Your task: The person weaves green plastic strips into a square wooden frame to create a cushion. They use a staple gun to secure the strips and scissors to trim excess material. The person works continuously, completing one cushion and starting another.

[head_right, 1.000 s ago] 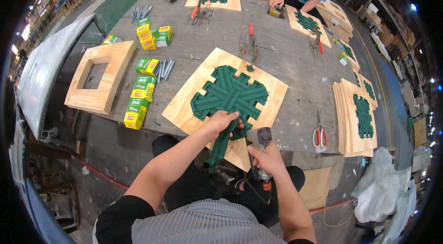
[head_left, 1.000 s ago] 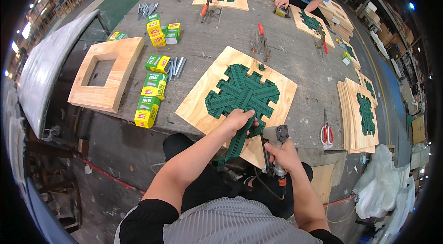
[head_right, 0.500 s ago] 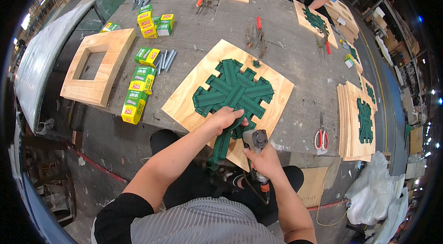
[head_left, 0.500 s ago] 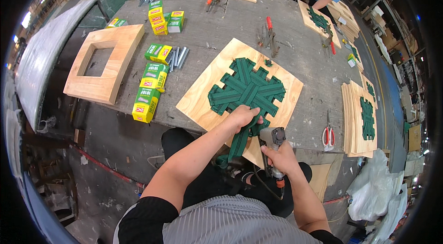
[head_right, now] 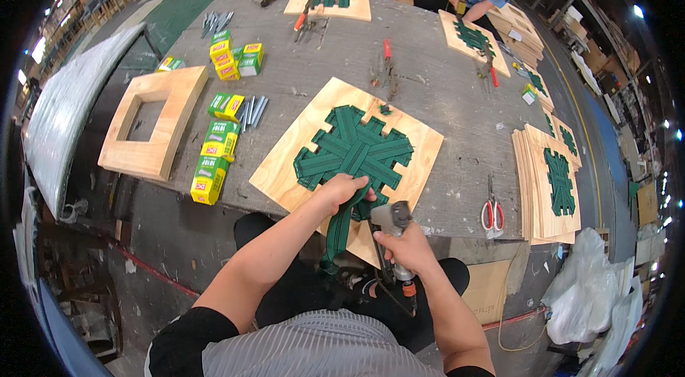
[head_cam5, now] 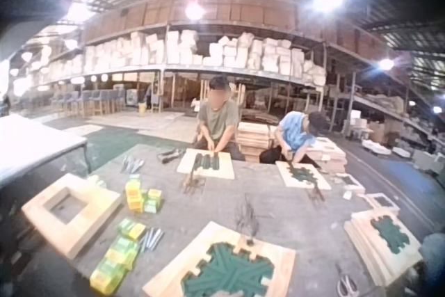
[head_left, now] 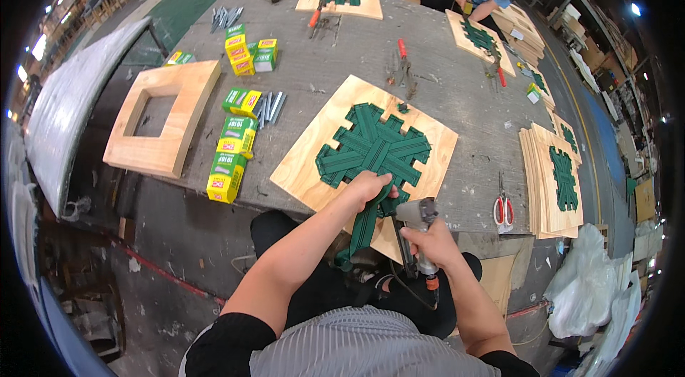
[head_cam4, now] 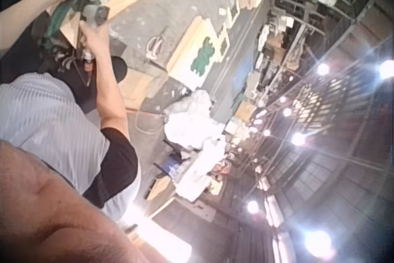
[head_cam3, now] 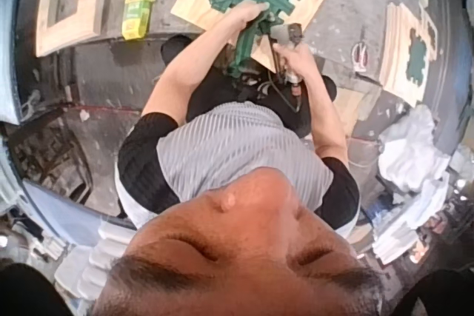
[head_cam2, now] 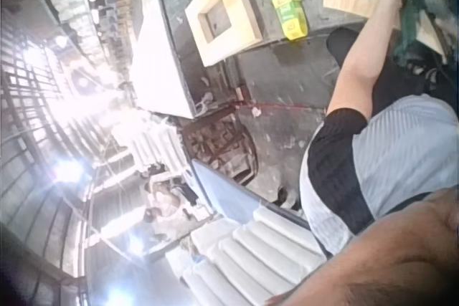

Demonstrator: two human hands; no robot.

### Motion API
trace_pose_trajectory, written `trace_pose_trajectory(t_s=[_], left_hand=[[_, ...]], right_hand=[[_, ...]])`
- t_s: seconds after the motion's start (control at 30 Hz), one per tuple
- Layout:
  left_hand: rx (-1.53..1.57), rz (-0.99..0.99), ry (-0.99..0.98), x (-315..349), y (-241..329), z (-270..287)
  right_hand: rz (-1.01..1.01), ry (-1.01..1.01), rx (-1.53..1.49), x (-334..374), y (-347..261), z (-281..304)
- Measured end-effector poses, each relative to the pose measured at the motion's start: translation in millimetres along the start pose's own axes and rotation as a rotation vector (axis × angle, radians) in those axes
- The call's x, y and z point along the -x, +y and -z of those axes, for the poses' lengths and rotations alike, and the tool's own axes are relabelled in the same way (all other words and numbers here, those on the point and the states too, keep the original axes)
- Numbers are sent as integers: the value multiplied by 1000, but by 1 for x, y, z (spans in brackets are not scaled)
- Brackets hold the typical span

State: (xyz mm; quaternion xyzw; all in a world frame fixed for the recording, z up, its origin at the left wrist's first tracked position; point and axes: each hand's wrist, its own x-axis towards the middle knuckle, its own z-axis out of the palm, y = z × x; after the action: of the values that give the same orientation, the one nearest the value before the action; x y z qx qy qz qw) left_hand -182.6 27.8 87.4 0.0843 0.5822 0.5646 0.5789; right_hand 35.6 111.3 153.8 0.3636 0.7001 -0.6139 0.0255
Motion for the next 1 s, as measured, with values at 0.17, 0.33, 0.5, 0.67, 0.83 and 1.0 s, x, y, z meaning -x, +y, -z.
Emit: trace_pose_trajectory(t_s=[0.17, 0.33, 0.5, 0.67, 0.83, 1.0], left_hand=[[-79, 55, 39, 9, 5, -4], [-161, 74, -7, 14, 9, -1], [-126, 75, 12, 17, 5, 0], [-75, -4, 91, 29, -2, -7], [-36, -58, 75, 40, -6, -11], [-22, -68, 70, 48, -18, -9]], right_hand=[[-12, 386, -461, -13, 24, 66], [54, 493, -746, -57, 55, 147], [-89, 457, -591, -84, 64, 185], [-364, 532, 96, -70, 75, 216], [-44, 801, 607, -63, 109, 254], [-103, 836, 860, -46, 125, 274]])
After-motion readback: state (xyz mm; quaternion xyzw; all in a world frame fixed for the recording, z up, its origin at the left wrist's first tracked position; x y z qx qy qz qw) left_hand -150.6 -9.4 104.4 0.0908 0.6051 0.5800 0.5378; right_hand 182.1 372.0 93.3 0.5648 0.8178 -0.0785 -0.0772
